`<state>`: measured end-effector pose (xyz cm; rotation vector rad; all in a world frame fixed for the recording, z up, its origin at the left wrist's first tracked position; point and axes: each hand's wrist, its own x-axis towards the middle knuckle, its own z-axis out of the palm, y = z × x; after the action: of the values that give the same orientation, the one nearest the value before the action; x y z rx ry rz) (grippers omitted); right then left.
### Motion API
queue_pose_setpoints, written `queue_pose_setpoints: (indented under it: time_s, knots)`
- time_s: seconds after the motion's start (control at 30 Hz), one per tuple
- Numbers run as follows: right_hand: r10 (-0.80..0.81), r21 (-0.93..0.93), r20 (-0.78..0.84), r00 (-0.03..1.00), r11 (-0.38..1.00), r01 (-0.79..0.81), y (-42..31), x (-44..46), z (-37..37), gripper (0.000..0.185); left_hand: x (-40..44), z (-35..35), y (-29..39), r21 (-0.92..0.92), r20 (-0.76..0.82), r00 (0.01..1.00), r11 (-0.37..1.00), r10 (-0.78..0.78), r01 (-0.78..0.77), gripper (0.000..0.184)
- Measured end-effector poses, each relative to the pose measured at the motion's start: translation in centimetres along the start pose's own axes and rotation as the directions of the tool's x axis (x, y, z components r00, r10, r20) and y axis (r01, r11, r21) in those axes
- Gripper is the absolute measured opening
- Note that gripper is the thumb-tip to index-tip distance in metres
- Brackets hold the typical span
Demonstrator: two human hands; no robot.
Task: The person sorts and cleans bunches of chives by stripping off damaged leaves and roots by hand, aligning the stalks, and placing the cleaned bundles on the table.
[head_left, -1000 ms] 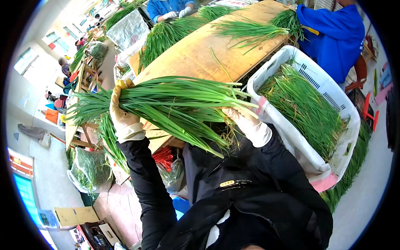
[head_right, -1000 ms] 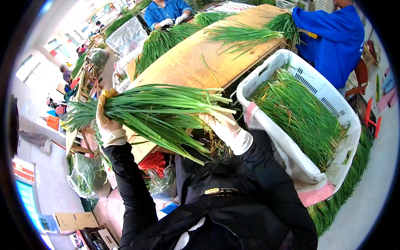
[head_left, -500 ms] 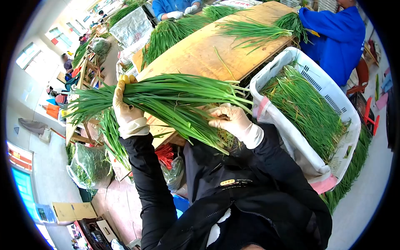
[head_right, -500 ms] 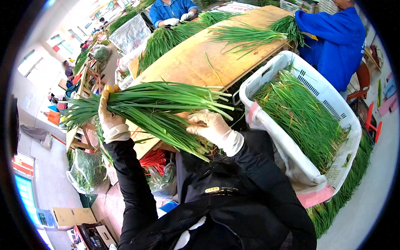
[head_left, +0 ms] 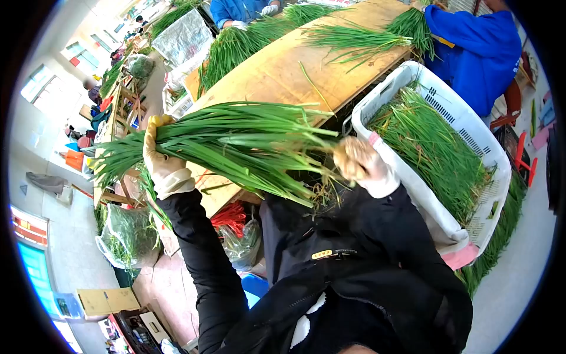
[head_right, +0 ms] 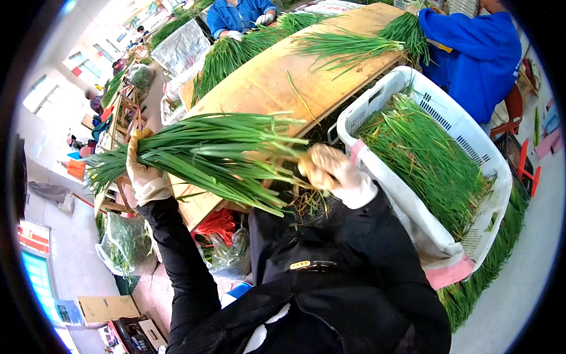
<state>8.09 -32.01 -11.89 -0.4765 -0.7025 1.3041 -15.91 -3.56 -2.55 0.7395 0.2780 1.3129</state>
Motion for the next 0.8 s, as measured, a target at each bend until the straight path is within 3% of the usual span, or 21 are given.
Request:
queue_pose_setpoints:
  time_s: [0.07,0.1,0.13,0.17,0.2,0.23,0.27,0.3,0.37,0.43,0.5,0.53,0.57,0.63,0.7,0.73,0.77,0.8]
  knots:
    - [0.083,-0.417,-0.072,0.994,0.902,-0.106,2.3,-3.2,-5.4,0.025,0.7,-0.9,1.6,0.048,-0.006,0.999,0.998,0.036,-0.036,0.021]
    - [0.111,-0.612,-0.163,0.98,0.768,-0.189,3.8,-4.7,-8.9,0.025,1.1,-1.6,2.7,0.069,0.004,0.999,0.997,0.04,-0.04,0.022]
    - [0.248,-0.821,-0.254,0.935,0.456,-0.344,4.7,-6.1,-10.4,0.025,0.8,-1.4,3.2,0.081,0.024,0.997,0.994,0.074,-0.075,0.023]
    - [0.332,-0.9,-0.385,0.861,0.07,-0.43,5.6,-7.3,-10.8,0.027,0.5,-1.1,3.7,0.096,0.045,0.994,0.99,0.102,-0.106,0.024]
    - [0.352,-0.934,-0.325,0.878,-0.264,-0.241,5.7,-8.4,-9.6,0.035,0.2,-1.0,3.6,0.163,0.091,0.981,0.969,0.174,-0.187,0.025]
    - [0.326,-0.887,-0.356,0.876,-0.412,-0.207,4.0,-7.0,-5.3,0.041,0.2,-0.8,3.7,0.166,0.092,0.981,0.969,0.17,-0.184,0.025]
    - [0.126,-0.979,-0.087,0.988,-0.194,-0.062,3.8,-5.4,-4.2,0.042,0.4,-0.6,3.9,0.116,0.085,0.99,0.986,0.114,-0.123,0.023]
    - [-0.137,-0.989,0.146,0.98,-0.01,0.146,3.7,-4.0,-3.2,0.043,0.5,-0.3,3.9,0.068,0.081,0.995,0.996,0.054,-0.06,0.021]
    - [-0.342,-0.931,0.332,0.879,0.028,0.363,1.8,-0.8,0.9,0.043,0.6,0.4,3.2,0.032,0.041,0.997,0.997,0.067,-0.068,0.023]
    - [-0.558,-0.923,0.371,0.742,-0.138,0.358,0.8,2.0,3.9,0.039,0.1,0.9,2.9,0.088,0.039,0.996,0.992,0.086,-0.089,0.023]
    - [-0.455,-0.966,0.253,0.854,-0.07,0.25,2.2,4.9,4.1,0.036,-0.5,1.6,2.7,0.05,0.045,0.996,0.996,0.078,-0.08,0.023]
    - [-0.388,-0.715,0.085,0.918,0.617,0.328,4.0,5.7,3.8,0.03,-0.8,1.8,2.6,0.054,0.055,0.994,0.994,0.095,-0.098,0.023]
    - [-0.539,-0.925,0.278,0.795,0.074,0.373,5.2,6.6,2.3,0.021,-1.0,1.9,2.5,0.057,0.065,0.991,0.992,0.113,-0.117,0.023]
    - [-0.673,-0.833,0.299,0.677,0.162,0.529,4.7,6.1,3.5,0.013,-1.4,1.9,2.6,0.1,0.067,0.987,0.984,0.144,-0.15,0.023]
    - [-0.683,-0.748,0.176,0.709,0.375,0.547,4.7,5.1,2.8,0.011,-1.4,1.5,2.8,0.119,0.097,0.985,0.981,0.14,-0.151,0.022]
    - [-0.732,-0.624,0.222,0.644,0.401,0.671,5.5,5.0,1.5,0.01,-1.1,0.8,2.8,0.12,0.095,0.986,0.982,0.138,-0.149,0.022]
    - [-0.693,-0.613,0.253,0.675,0.426,0.666,5.2,4.0,0.2,0.011,-0.6,-0.2,2.8,0.187,0.148,0.974,0.962,0.174,-0.201,0.023]
    - [-0.598,-0.529,0.069,0.799,0.657,0.538,5.5,2.6,-1.2,0.011,-0.3,-0.9,2.8,0.249,0.203,0.957,0.934,0.207,-0.255,0.027]
